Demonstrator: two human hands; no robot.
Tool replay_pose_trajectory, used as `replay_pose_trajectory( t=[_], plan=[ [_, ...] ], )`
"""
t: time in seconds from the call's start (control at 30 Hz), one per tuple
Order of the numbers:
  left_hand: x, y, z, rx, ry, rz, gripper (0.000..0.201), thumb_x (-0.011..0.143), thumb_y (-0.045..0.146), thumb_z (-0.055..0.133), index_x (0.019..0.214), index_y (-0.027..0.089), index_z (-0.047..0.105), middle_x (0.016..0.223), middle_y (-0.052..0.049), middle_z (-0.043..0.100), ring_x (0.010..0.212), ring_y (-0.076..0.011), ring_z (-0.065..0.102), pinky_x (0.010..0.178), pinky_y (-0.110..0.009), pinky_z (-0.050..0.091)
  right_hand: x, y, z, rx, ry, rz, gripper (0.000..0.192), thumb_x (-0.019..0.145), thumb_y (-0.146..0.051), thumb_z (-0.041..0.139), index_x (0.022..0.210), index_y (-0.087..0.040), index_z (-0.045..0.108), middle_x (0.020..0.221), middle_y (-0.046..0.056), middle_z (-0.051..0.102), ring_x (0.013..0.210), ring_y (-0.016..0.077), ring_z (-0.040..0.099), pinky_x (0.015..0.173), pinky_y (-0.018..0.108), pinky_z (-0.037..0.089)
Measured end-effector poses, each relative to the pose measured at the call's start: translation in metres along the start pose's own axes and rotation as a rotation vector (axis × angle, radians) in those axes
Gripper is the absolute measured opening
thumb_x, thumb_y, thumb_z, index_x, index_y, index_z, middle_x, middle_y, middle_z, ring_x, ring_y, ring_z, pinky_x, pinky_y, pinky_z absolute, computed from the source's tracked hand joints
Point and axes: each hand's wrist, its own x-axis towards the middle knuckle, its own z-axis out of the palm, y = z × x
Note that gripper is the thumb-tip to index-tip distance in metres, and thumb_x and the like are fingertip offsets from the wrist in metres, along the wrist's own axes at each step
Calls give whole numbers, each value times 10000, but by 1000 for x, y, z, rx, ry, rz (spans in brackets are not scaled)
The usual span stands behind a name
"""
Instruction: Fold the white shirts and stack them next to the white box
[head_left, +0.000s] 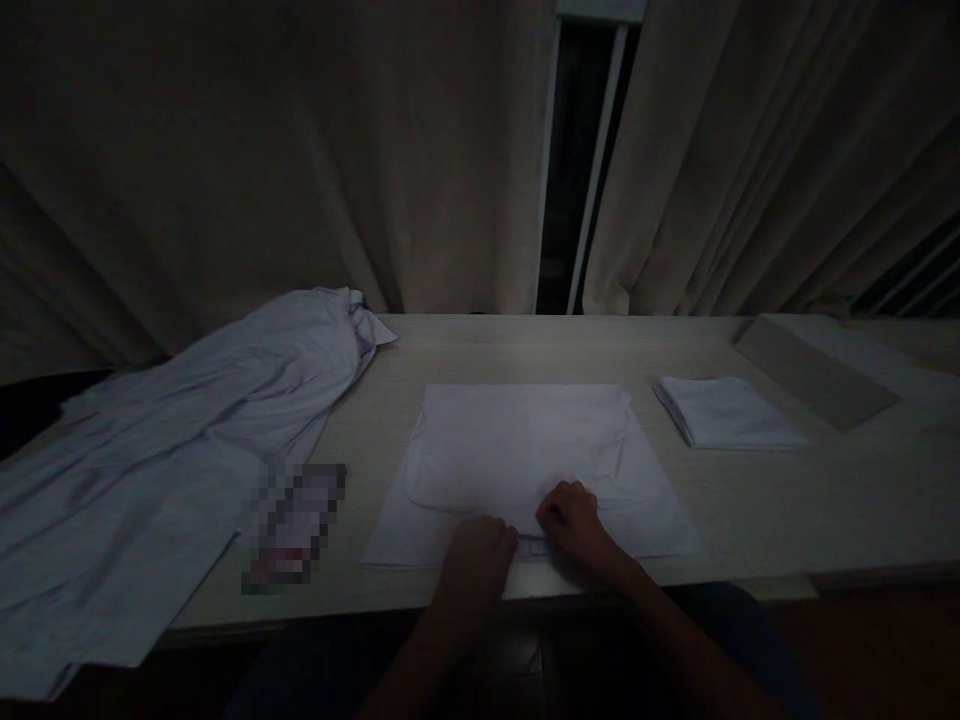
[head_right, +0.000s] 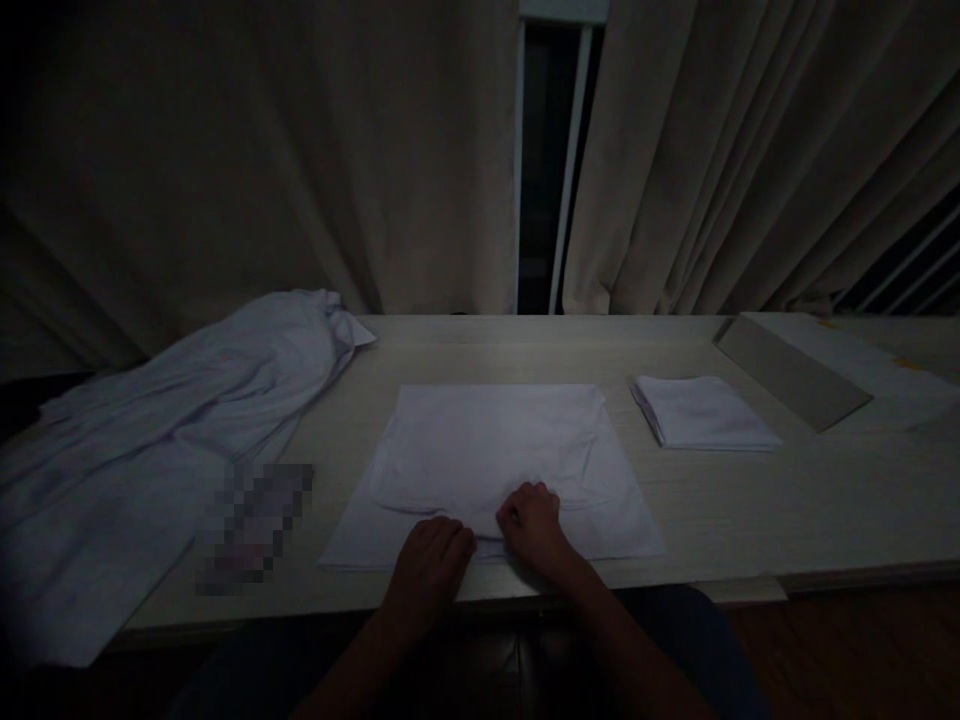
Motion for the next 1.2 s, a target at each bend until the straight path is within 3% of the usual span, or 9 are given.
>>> replay_pose_trajectory(
  t=[0.3,0.5,0.63,0.77,1.0,1.2],
  plan=[
    [-4,-4,7,21,-35,71,241,892,134,464,1057,205,625,777,-75,605,788,-209,561,696,-378,449,-3,1,-1,-3,7,-17,140,882,-226,559,772,-200,641,843,24,611,884,190,504,806,329,304],
    [-1,-5,2,-33,-49,79,247,876,139,480,1032,232,648,763,-69,584,754,-195,535,658,-358,441,-10,-2,-8,-18,37,-48,89,888,-271,581,869,-202,634,915,35,604,936,206,491,850,351,313],
    [-2,-4,0,-114,-9,58,290,862,135,480,1062,263,646,771,-63,560,754,-188,522,675,-360,439,-21,-10,-14,-29,146,-97,197,901,-353,574,1010,-195,620,1014,76,581,992,240,464,893,391,312],
    [-5,-5,2,-125,-40,65,353,856,158,500,1164,289,611,794,-56,546,770,-186,504,703,-364,437,-27,-10,-10,-107,182,-93,341,814,-396,673,1081,-195,605,1068,102,550,1012,278,443,895,430,322],
    [-8,-7,6,-92,-82,79,364,864,167,500,1193,279,606,824,-65,543,792,-187,494,721,-369,435,-28,25,-14,-241,300,-27,308,820,-326,655,1099,-205,607,1094,110,550,1010,284,451,881,449,353],
    [-10,-5,2,-91,-36,83,352,853,143,491,1154,261,631,870,-83,591,829,-200,536,757,-406,471,-42,50,-27,-234,436,33,250,881,-304,575,1103,-195,616,1074,110,588,1011,277,496,854,441,401]
  ],
)
